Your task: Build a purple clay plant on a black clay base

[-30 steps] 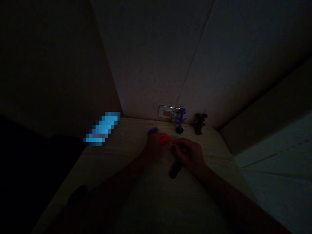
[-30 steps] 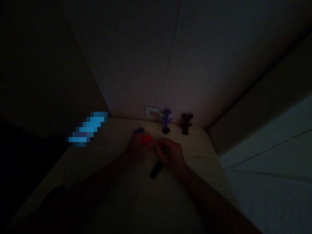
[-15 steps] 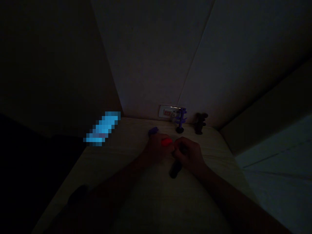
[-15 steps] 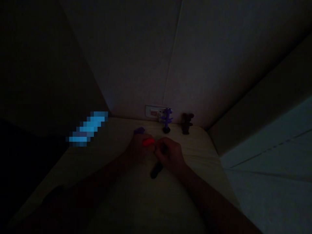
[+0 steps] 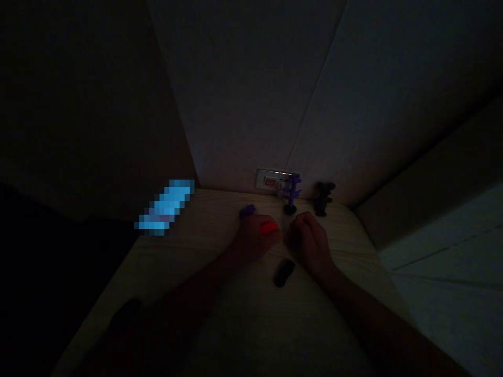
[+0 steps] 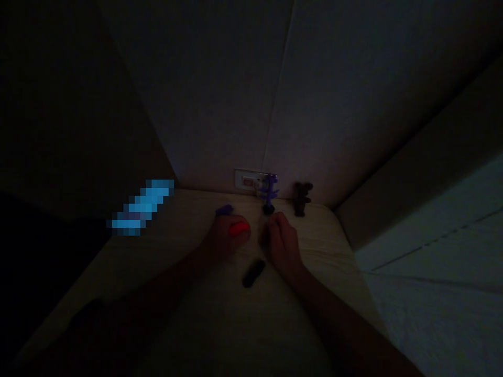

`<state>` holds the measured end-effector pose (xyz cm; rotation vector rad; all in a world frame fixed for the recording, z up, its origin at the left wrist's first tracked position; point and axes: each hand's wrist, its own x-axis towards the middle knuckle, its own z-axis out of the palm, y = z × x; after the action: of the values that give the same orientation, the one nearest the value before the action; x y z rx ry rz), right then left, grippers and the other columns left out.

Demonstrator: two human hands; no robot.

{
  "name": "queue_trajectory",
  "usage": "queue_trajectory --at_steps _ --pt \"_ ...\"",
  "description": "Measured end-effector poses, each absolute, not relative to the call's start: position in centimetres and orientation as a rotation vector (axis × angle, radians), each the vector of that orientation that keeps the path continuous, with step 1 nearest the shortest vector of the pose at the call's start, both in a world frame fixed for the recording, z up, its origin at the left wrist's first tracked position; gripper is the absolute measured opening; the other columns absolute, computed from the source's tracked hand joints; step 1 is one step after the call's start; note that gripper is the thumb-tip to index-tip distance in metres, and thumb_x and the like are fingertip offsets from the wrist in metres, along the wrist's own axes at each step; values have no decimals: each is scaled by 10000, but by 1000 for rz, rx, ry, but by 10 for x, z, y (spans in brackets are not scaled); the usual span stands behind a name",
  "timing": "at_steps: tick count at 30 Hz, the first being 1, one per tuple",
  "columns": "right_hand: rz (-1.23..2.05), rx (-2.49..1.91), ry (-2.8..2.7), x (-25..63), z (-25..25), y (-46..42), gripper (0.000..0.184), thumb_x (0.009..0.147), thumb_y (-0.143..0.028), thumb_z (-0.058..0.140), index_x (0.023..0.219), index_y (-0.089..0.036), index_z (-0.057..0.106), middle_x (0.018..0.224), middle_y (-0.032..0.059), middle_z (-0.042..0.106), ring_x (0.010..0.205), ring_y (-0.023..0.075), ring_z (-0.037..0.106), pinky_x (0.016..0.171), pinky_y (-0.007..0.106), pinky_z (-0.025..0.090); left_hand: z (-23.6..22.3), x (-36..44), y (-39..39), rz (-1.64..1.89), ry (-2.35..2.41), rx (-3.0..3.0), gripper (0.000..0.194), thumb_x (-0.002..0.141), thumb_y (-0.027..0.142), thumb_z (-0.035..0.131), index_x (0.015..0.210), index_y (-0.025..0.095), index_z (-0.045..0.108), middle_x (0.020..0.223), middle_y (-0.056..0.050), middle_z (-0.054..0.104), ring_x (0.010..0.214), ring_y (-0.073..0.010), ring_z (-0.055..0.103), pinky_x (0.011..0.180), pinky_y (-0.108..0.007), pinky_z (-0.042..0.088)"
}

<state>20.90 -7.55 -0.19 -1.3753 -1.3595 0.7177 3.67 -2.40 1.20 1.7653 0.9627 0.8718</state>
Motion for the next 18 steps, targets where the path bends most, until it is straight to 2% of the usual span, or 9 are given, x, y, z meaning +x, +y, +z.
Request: queue_trajectory --at_steps 5,8,12,18 --pt "808 -1389 -1242 205 5 -76 445 1047 -608 461 775 -262 525 635 -15 586 564 172 563 530 288 464 14 36 -25 879 962 1782 126 748 238 613 638 175 604 606 27 565 611 -126 483 616 -286 381" --pt "769 -1418 -1301 205 9 -77 499 1029 -634 488 713 -250 529 599 -11 578 541 162 552 522 286 442 15 36 -25 884 943 1791 118 757 230 612 652 176 616 614 25 576 614 -127 490 631 -289 394" --pt "714 -1437 -1330 207 8 -77 438 976 -590 625 728 -231 587 592 -18 584 537 149 533 504 270 410 14 36 -25 890 972 1785 88 736 216 628 658 175 628 631 21 592 634 -134 508 631 -284 397" --pt "722 -1434 -1230 205 6 -75 366 869 -566 748 826 -205 713 695 32 708 590 174 616 530 275 471 12 36 -24 871 981 1805 125 744 226 617 631 173 603 600 29 550 613 -127 476 612 -283 369"
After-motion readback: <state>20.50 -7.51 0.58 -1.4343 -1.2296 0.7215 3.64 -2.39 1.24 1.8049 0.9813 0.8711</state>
